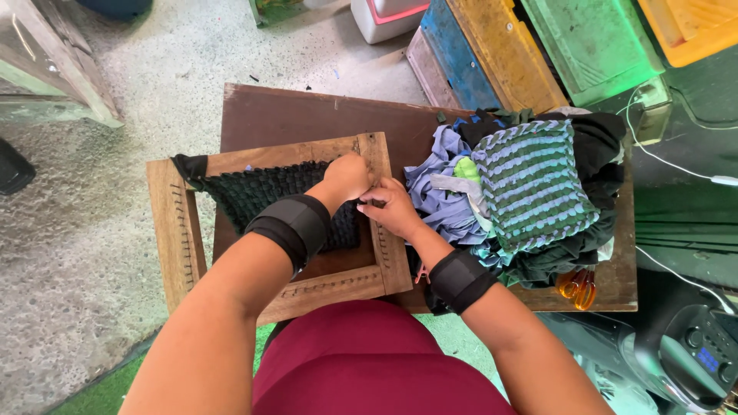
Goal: The person is using a wooden loom to weave a rug, securing the edges with plastic clips.
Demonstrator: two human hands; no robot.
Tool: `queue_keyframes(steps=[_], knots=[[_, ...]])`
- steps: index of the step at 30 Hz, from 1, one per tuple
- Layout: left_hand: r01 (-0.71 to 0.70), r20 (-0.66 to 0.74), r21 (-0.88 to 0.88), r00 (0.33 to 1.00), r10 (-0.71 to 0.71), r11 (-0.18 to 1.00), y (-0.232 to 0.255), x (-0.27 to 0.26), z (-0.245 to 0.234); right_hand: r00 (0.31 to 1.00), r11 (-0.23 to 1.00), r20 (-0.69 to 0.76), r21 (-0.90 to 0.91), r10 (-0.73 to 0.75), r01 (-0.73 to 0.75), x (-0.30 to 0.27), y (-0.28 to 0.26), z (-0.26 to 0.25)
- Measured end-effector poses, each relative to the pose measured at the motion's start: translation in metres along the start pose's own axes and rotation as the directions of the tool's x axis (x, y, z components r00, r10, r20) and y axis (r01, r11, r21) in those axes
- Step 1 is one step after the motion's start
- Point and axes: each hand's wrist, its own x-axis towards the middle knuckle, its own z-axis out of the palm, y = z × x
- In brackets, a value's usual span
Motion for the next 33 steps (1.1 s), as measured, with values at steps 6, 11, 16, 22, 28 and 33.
queue_keyframes(steps=[6,11,16,22,28,33], knots=[[-0.090,0.061,-0.096,0.993,0.097,0.991,-0.013,0.005,-0.001,0.996,0.997,-0.034,0.014,-0.079,0.080,0.001,0.003,0.001],[-0.195,0.090,-0.181,0.973,0.214,0.964,-0.039,0.000,-0.006,0.991,0.985,-0.018,0.110,0.132,-0.129,-0.001,0.015,0.009],[-0.263,0.068,-0.149,0.959,0.275,0.953,-0.036,-0.023,-0.020,0.976,0.930,-0.049,0.317,0.213,-0.187,0.010,0.010,0.002],[-0.306,-0.085,-0.145,0.951,0.296,0.941,-0.033,-0.036,-0.025,0.984,0.996,-0.159,-0.054,-0.079,0.071,0.025,-0.017,-0.011],[-0.241,-0.070,-0.257,0.971,0.231,0.936,-0.050,-0.010,0.002,0.983,0.988,-0.171,-0.148,-0.062,0.036,0.030,-0.019,-0.005],[-0.002,-0.022,-0.315,1.000,-0.005,0.949,-0.042,-0.012,0.000,0.978,0.990,-0.192,-0.124,-0.083,0.060,0.028,-0.030,-0.010]])
